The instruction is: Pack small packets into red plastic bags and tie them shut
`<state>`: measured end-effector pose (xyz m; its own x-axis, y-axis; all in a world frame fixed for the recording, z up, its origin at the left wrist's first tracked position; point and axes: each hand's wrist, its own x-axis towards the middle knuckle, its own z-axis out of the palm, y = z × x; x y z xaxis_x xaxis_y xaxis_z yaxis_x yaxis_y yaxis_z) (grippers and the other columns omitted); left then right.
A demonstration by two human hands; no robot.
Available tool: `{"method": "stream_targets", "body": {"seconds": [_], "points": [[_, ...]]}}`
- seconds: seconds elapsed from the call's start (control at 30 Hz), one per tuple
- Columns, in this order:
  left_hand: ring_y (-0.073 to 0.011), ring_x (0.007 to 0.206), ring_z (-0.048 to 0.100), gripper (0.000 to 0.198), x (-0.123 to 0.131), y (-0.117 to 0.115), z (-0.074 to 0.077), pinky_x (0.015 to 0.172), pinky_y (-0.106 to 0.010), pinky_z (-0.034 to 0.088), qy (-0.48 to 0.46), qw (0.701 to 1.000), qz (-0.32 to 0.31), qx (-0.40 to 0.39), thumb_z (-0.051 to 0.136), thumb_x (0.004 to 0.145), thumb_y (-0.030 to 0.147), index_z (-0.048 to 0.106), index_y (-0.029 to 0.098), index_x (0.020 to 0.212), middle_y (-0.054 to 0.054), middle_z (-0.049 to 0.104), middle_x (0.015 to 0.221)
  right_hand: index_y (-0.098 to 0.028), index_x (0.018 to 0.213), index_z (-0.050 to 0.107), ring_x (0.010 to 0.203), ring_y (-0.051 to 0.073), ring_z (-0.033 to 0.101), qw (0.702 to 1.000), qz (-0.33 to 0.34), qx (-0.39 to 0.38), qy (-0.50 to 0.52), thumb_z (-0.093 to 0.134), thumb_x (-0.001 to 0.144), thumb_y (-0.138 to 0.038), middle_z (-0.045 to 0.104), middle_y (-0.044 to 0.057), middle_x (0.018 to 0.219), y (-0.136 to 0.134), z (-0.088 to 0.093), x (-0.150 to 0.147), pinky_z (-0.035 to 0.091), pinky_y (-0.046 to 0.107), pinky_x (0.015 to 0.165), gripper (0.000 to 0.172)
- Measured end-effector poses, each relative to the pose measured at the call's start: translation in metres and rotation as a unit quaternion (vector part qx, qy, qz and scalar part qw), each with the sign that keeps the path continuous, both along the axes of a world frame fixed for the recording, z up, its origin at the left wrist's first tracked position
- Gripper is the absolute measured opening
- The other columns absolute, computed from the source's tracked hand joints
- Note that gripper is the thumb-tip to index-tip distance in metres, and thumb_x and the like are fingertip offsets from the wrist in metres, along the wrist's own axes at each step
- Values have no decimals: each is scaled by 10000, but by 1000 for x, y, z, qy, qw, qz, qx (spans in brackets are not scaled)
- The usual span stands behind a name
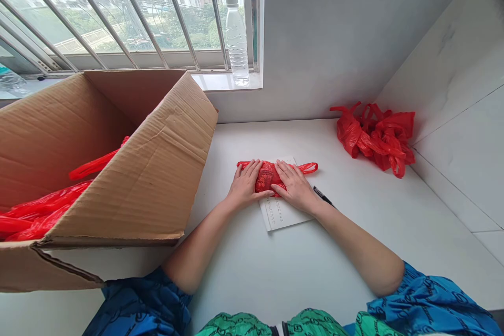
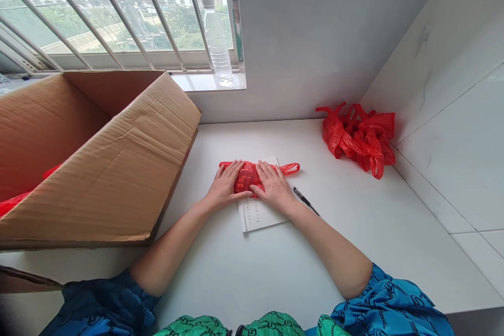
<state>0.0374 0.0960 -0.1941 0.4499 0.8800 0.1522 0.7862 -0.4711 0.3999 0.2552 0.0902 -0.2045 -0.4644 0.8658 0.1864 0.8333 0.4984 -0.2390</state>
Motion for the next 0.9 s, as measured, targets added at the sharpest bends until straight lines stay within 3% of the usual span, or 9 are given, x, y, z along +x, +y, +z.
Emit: {"method": "stream_targets", "body": {"seconds": [0.63,0.8,0.9], "points": [[-282,1503,228,927,0,0,-7,1231,-494,110,6,1000,3,27,526,852,708,158,256,1573,-105,294,1608,-154,1556,279,1501,217,224,1000,-6,-10,25,322,1010,-544,254,82,1622,-1,2,-2,134,462,1241,672],[-323,1468,277,889,0,-2,-3,1197,-517,209,-18,994,57,97,602,841,639,235,245,1548,-146,257,1606,-205,1511,374,1404,243,391,982,-40,-103,154,320,1014,-524,451,82,1522,11,26,5,290,466,1162,593],[-314,1337,440,646,3,-6,9,1117,-494,345,-49,985,75,148,561,915,494,375,245,1481,-138,430,1484,-213,1429,486,1281,283,506,967,-93,-122,201,450,969,-422,605,108,1345,21,40,10,363,475,1088,507]]}}
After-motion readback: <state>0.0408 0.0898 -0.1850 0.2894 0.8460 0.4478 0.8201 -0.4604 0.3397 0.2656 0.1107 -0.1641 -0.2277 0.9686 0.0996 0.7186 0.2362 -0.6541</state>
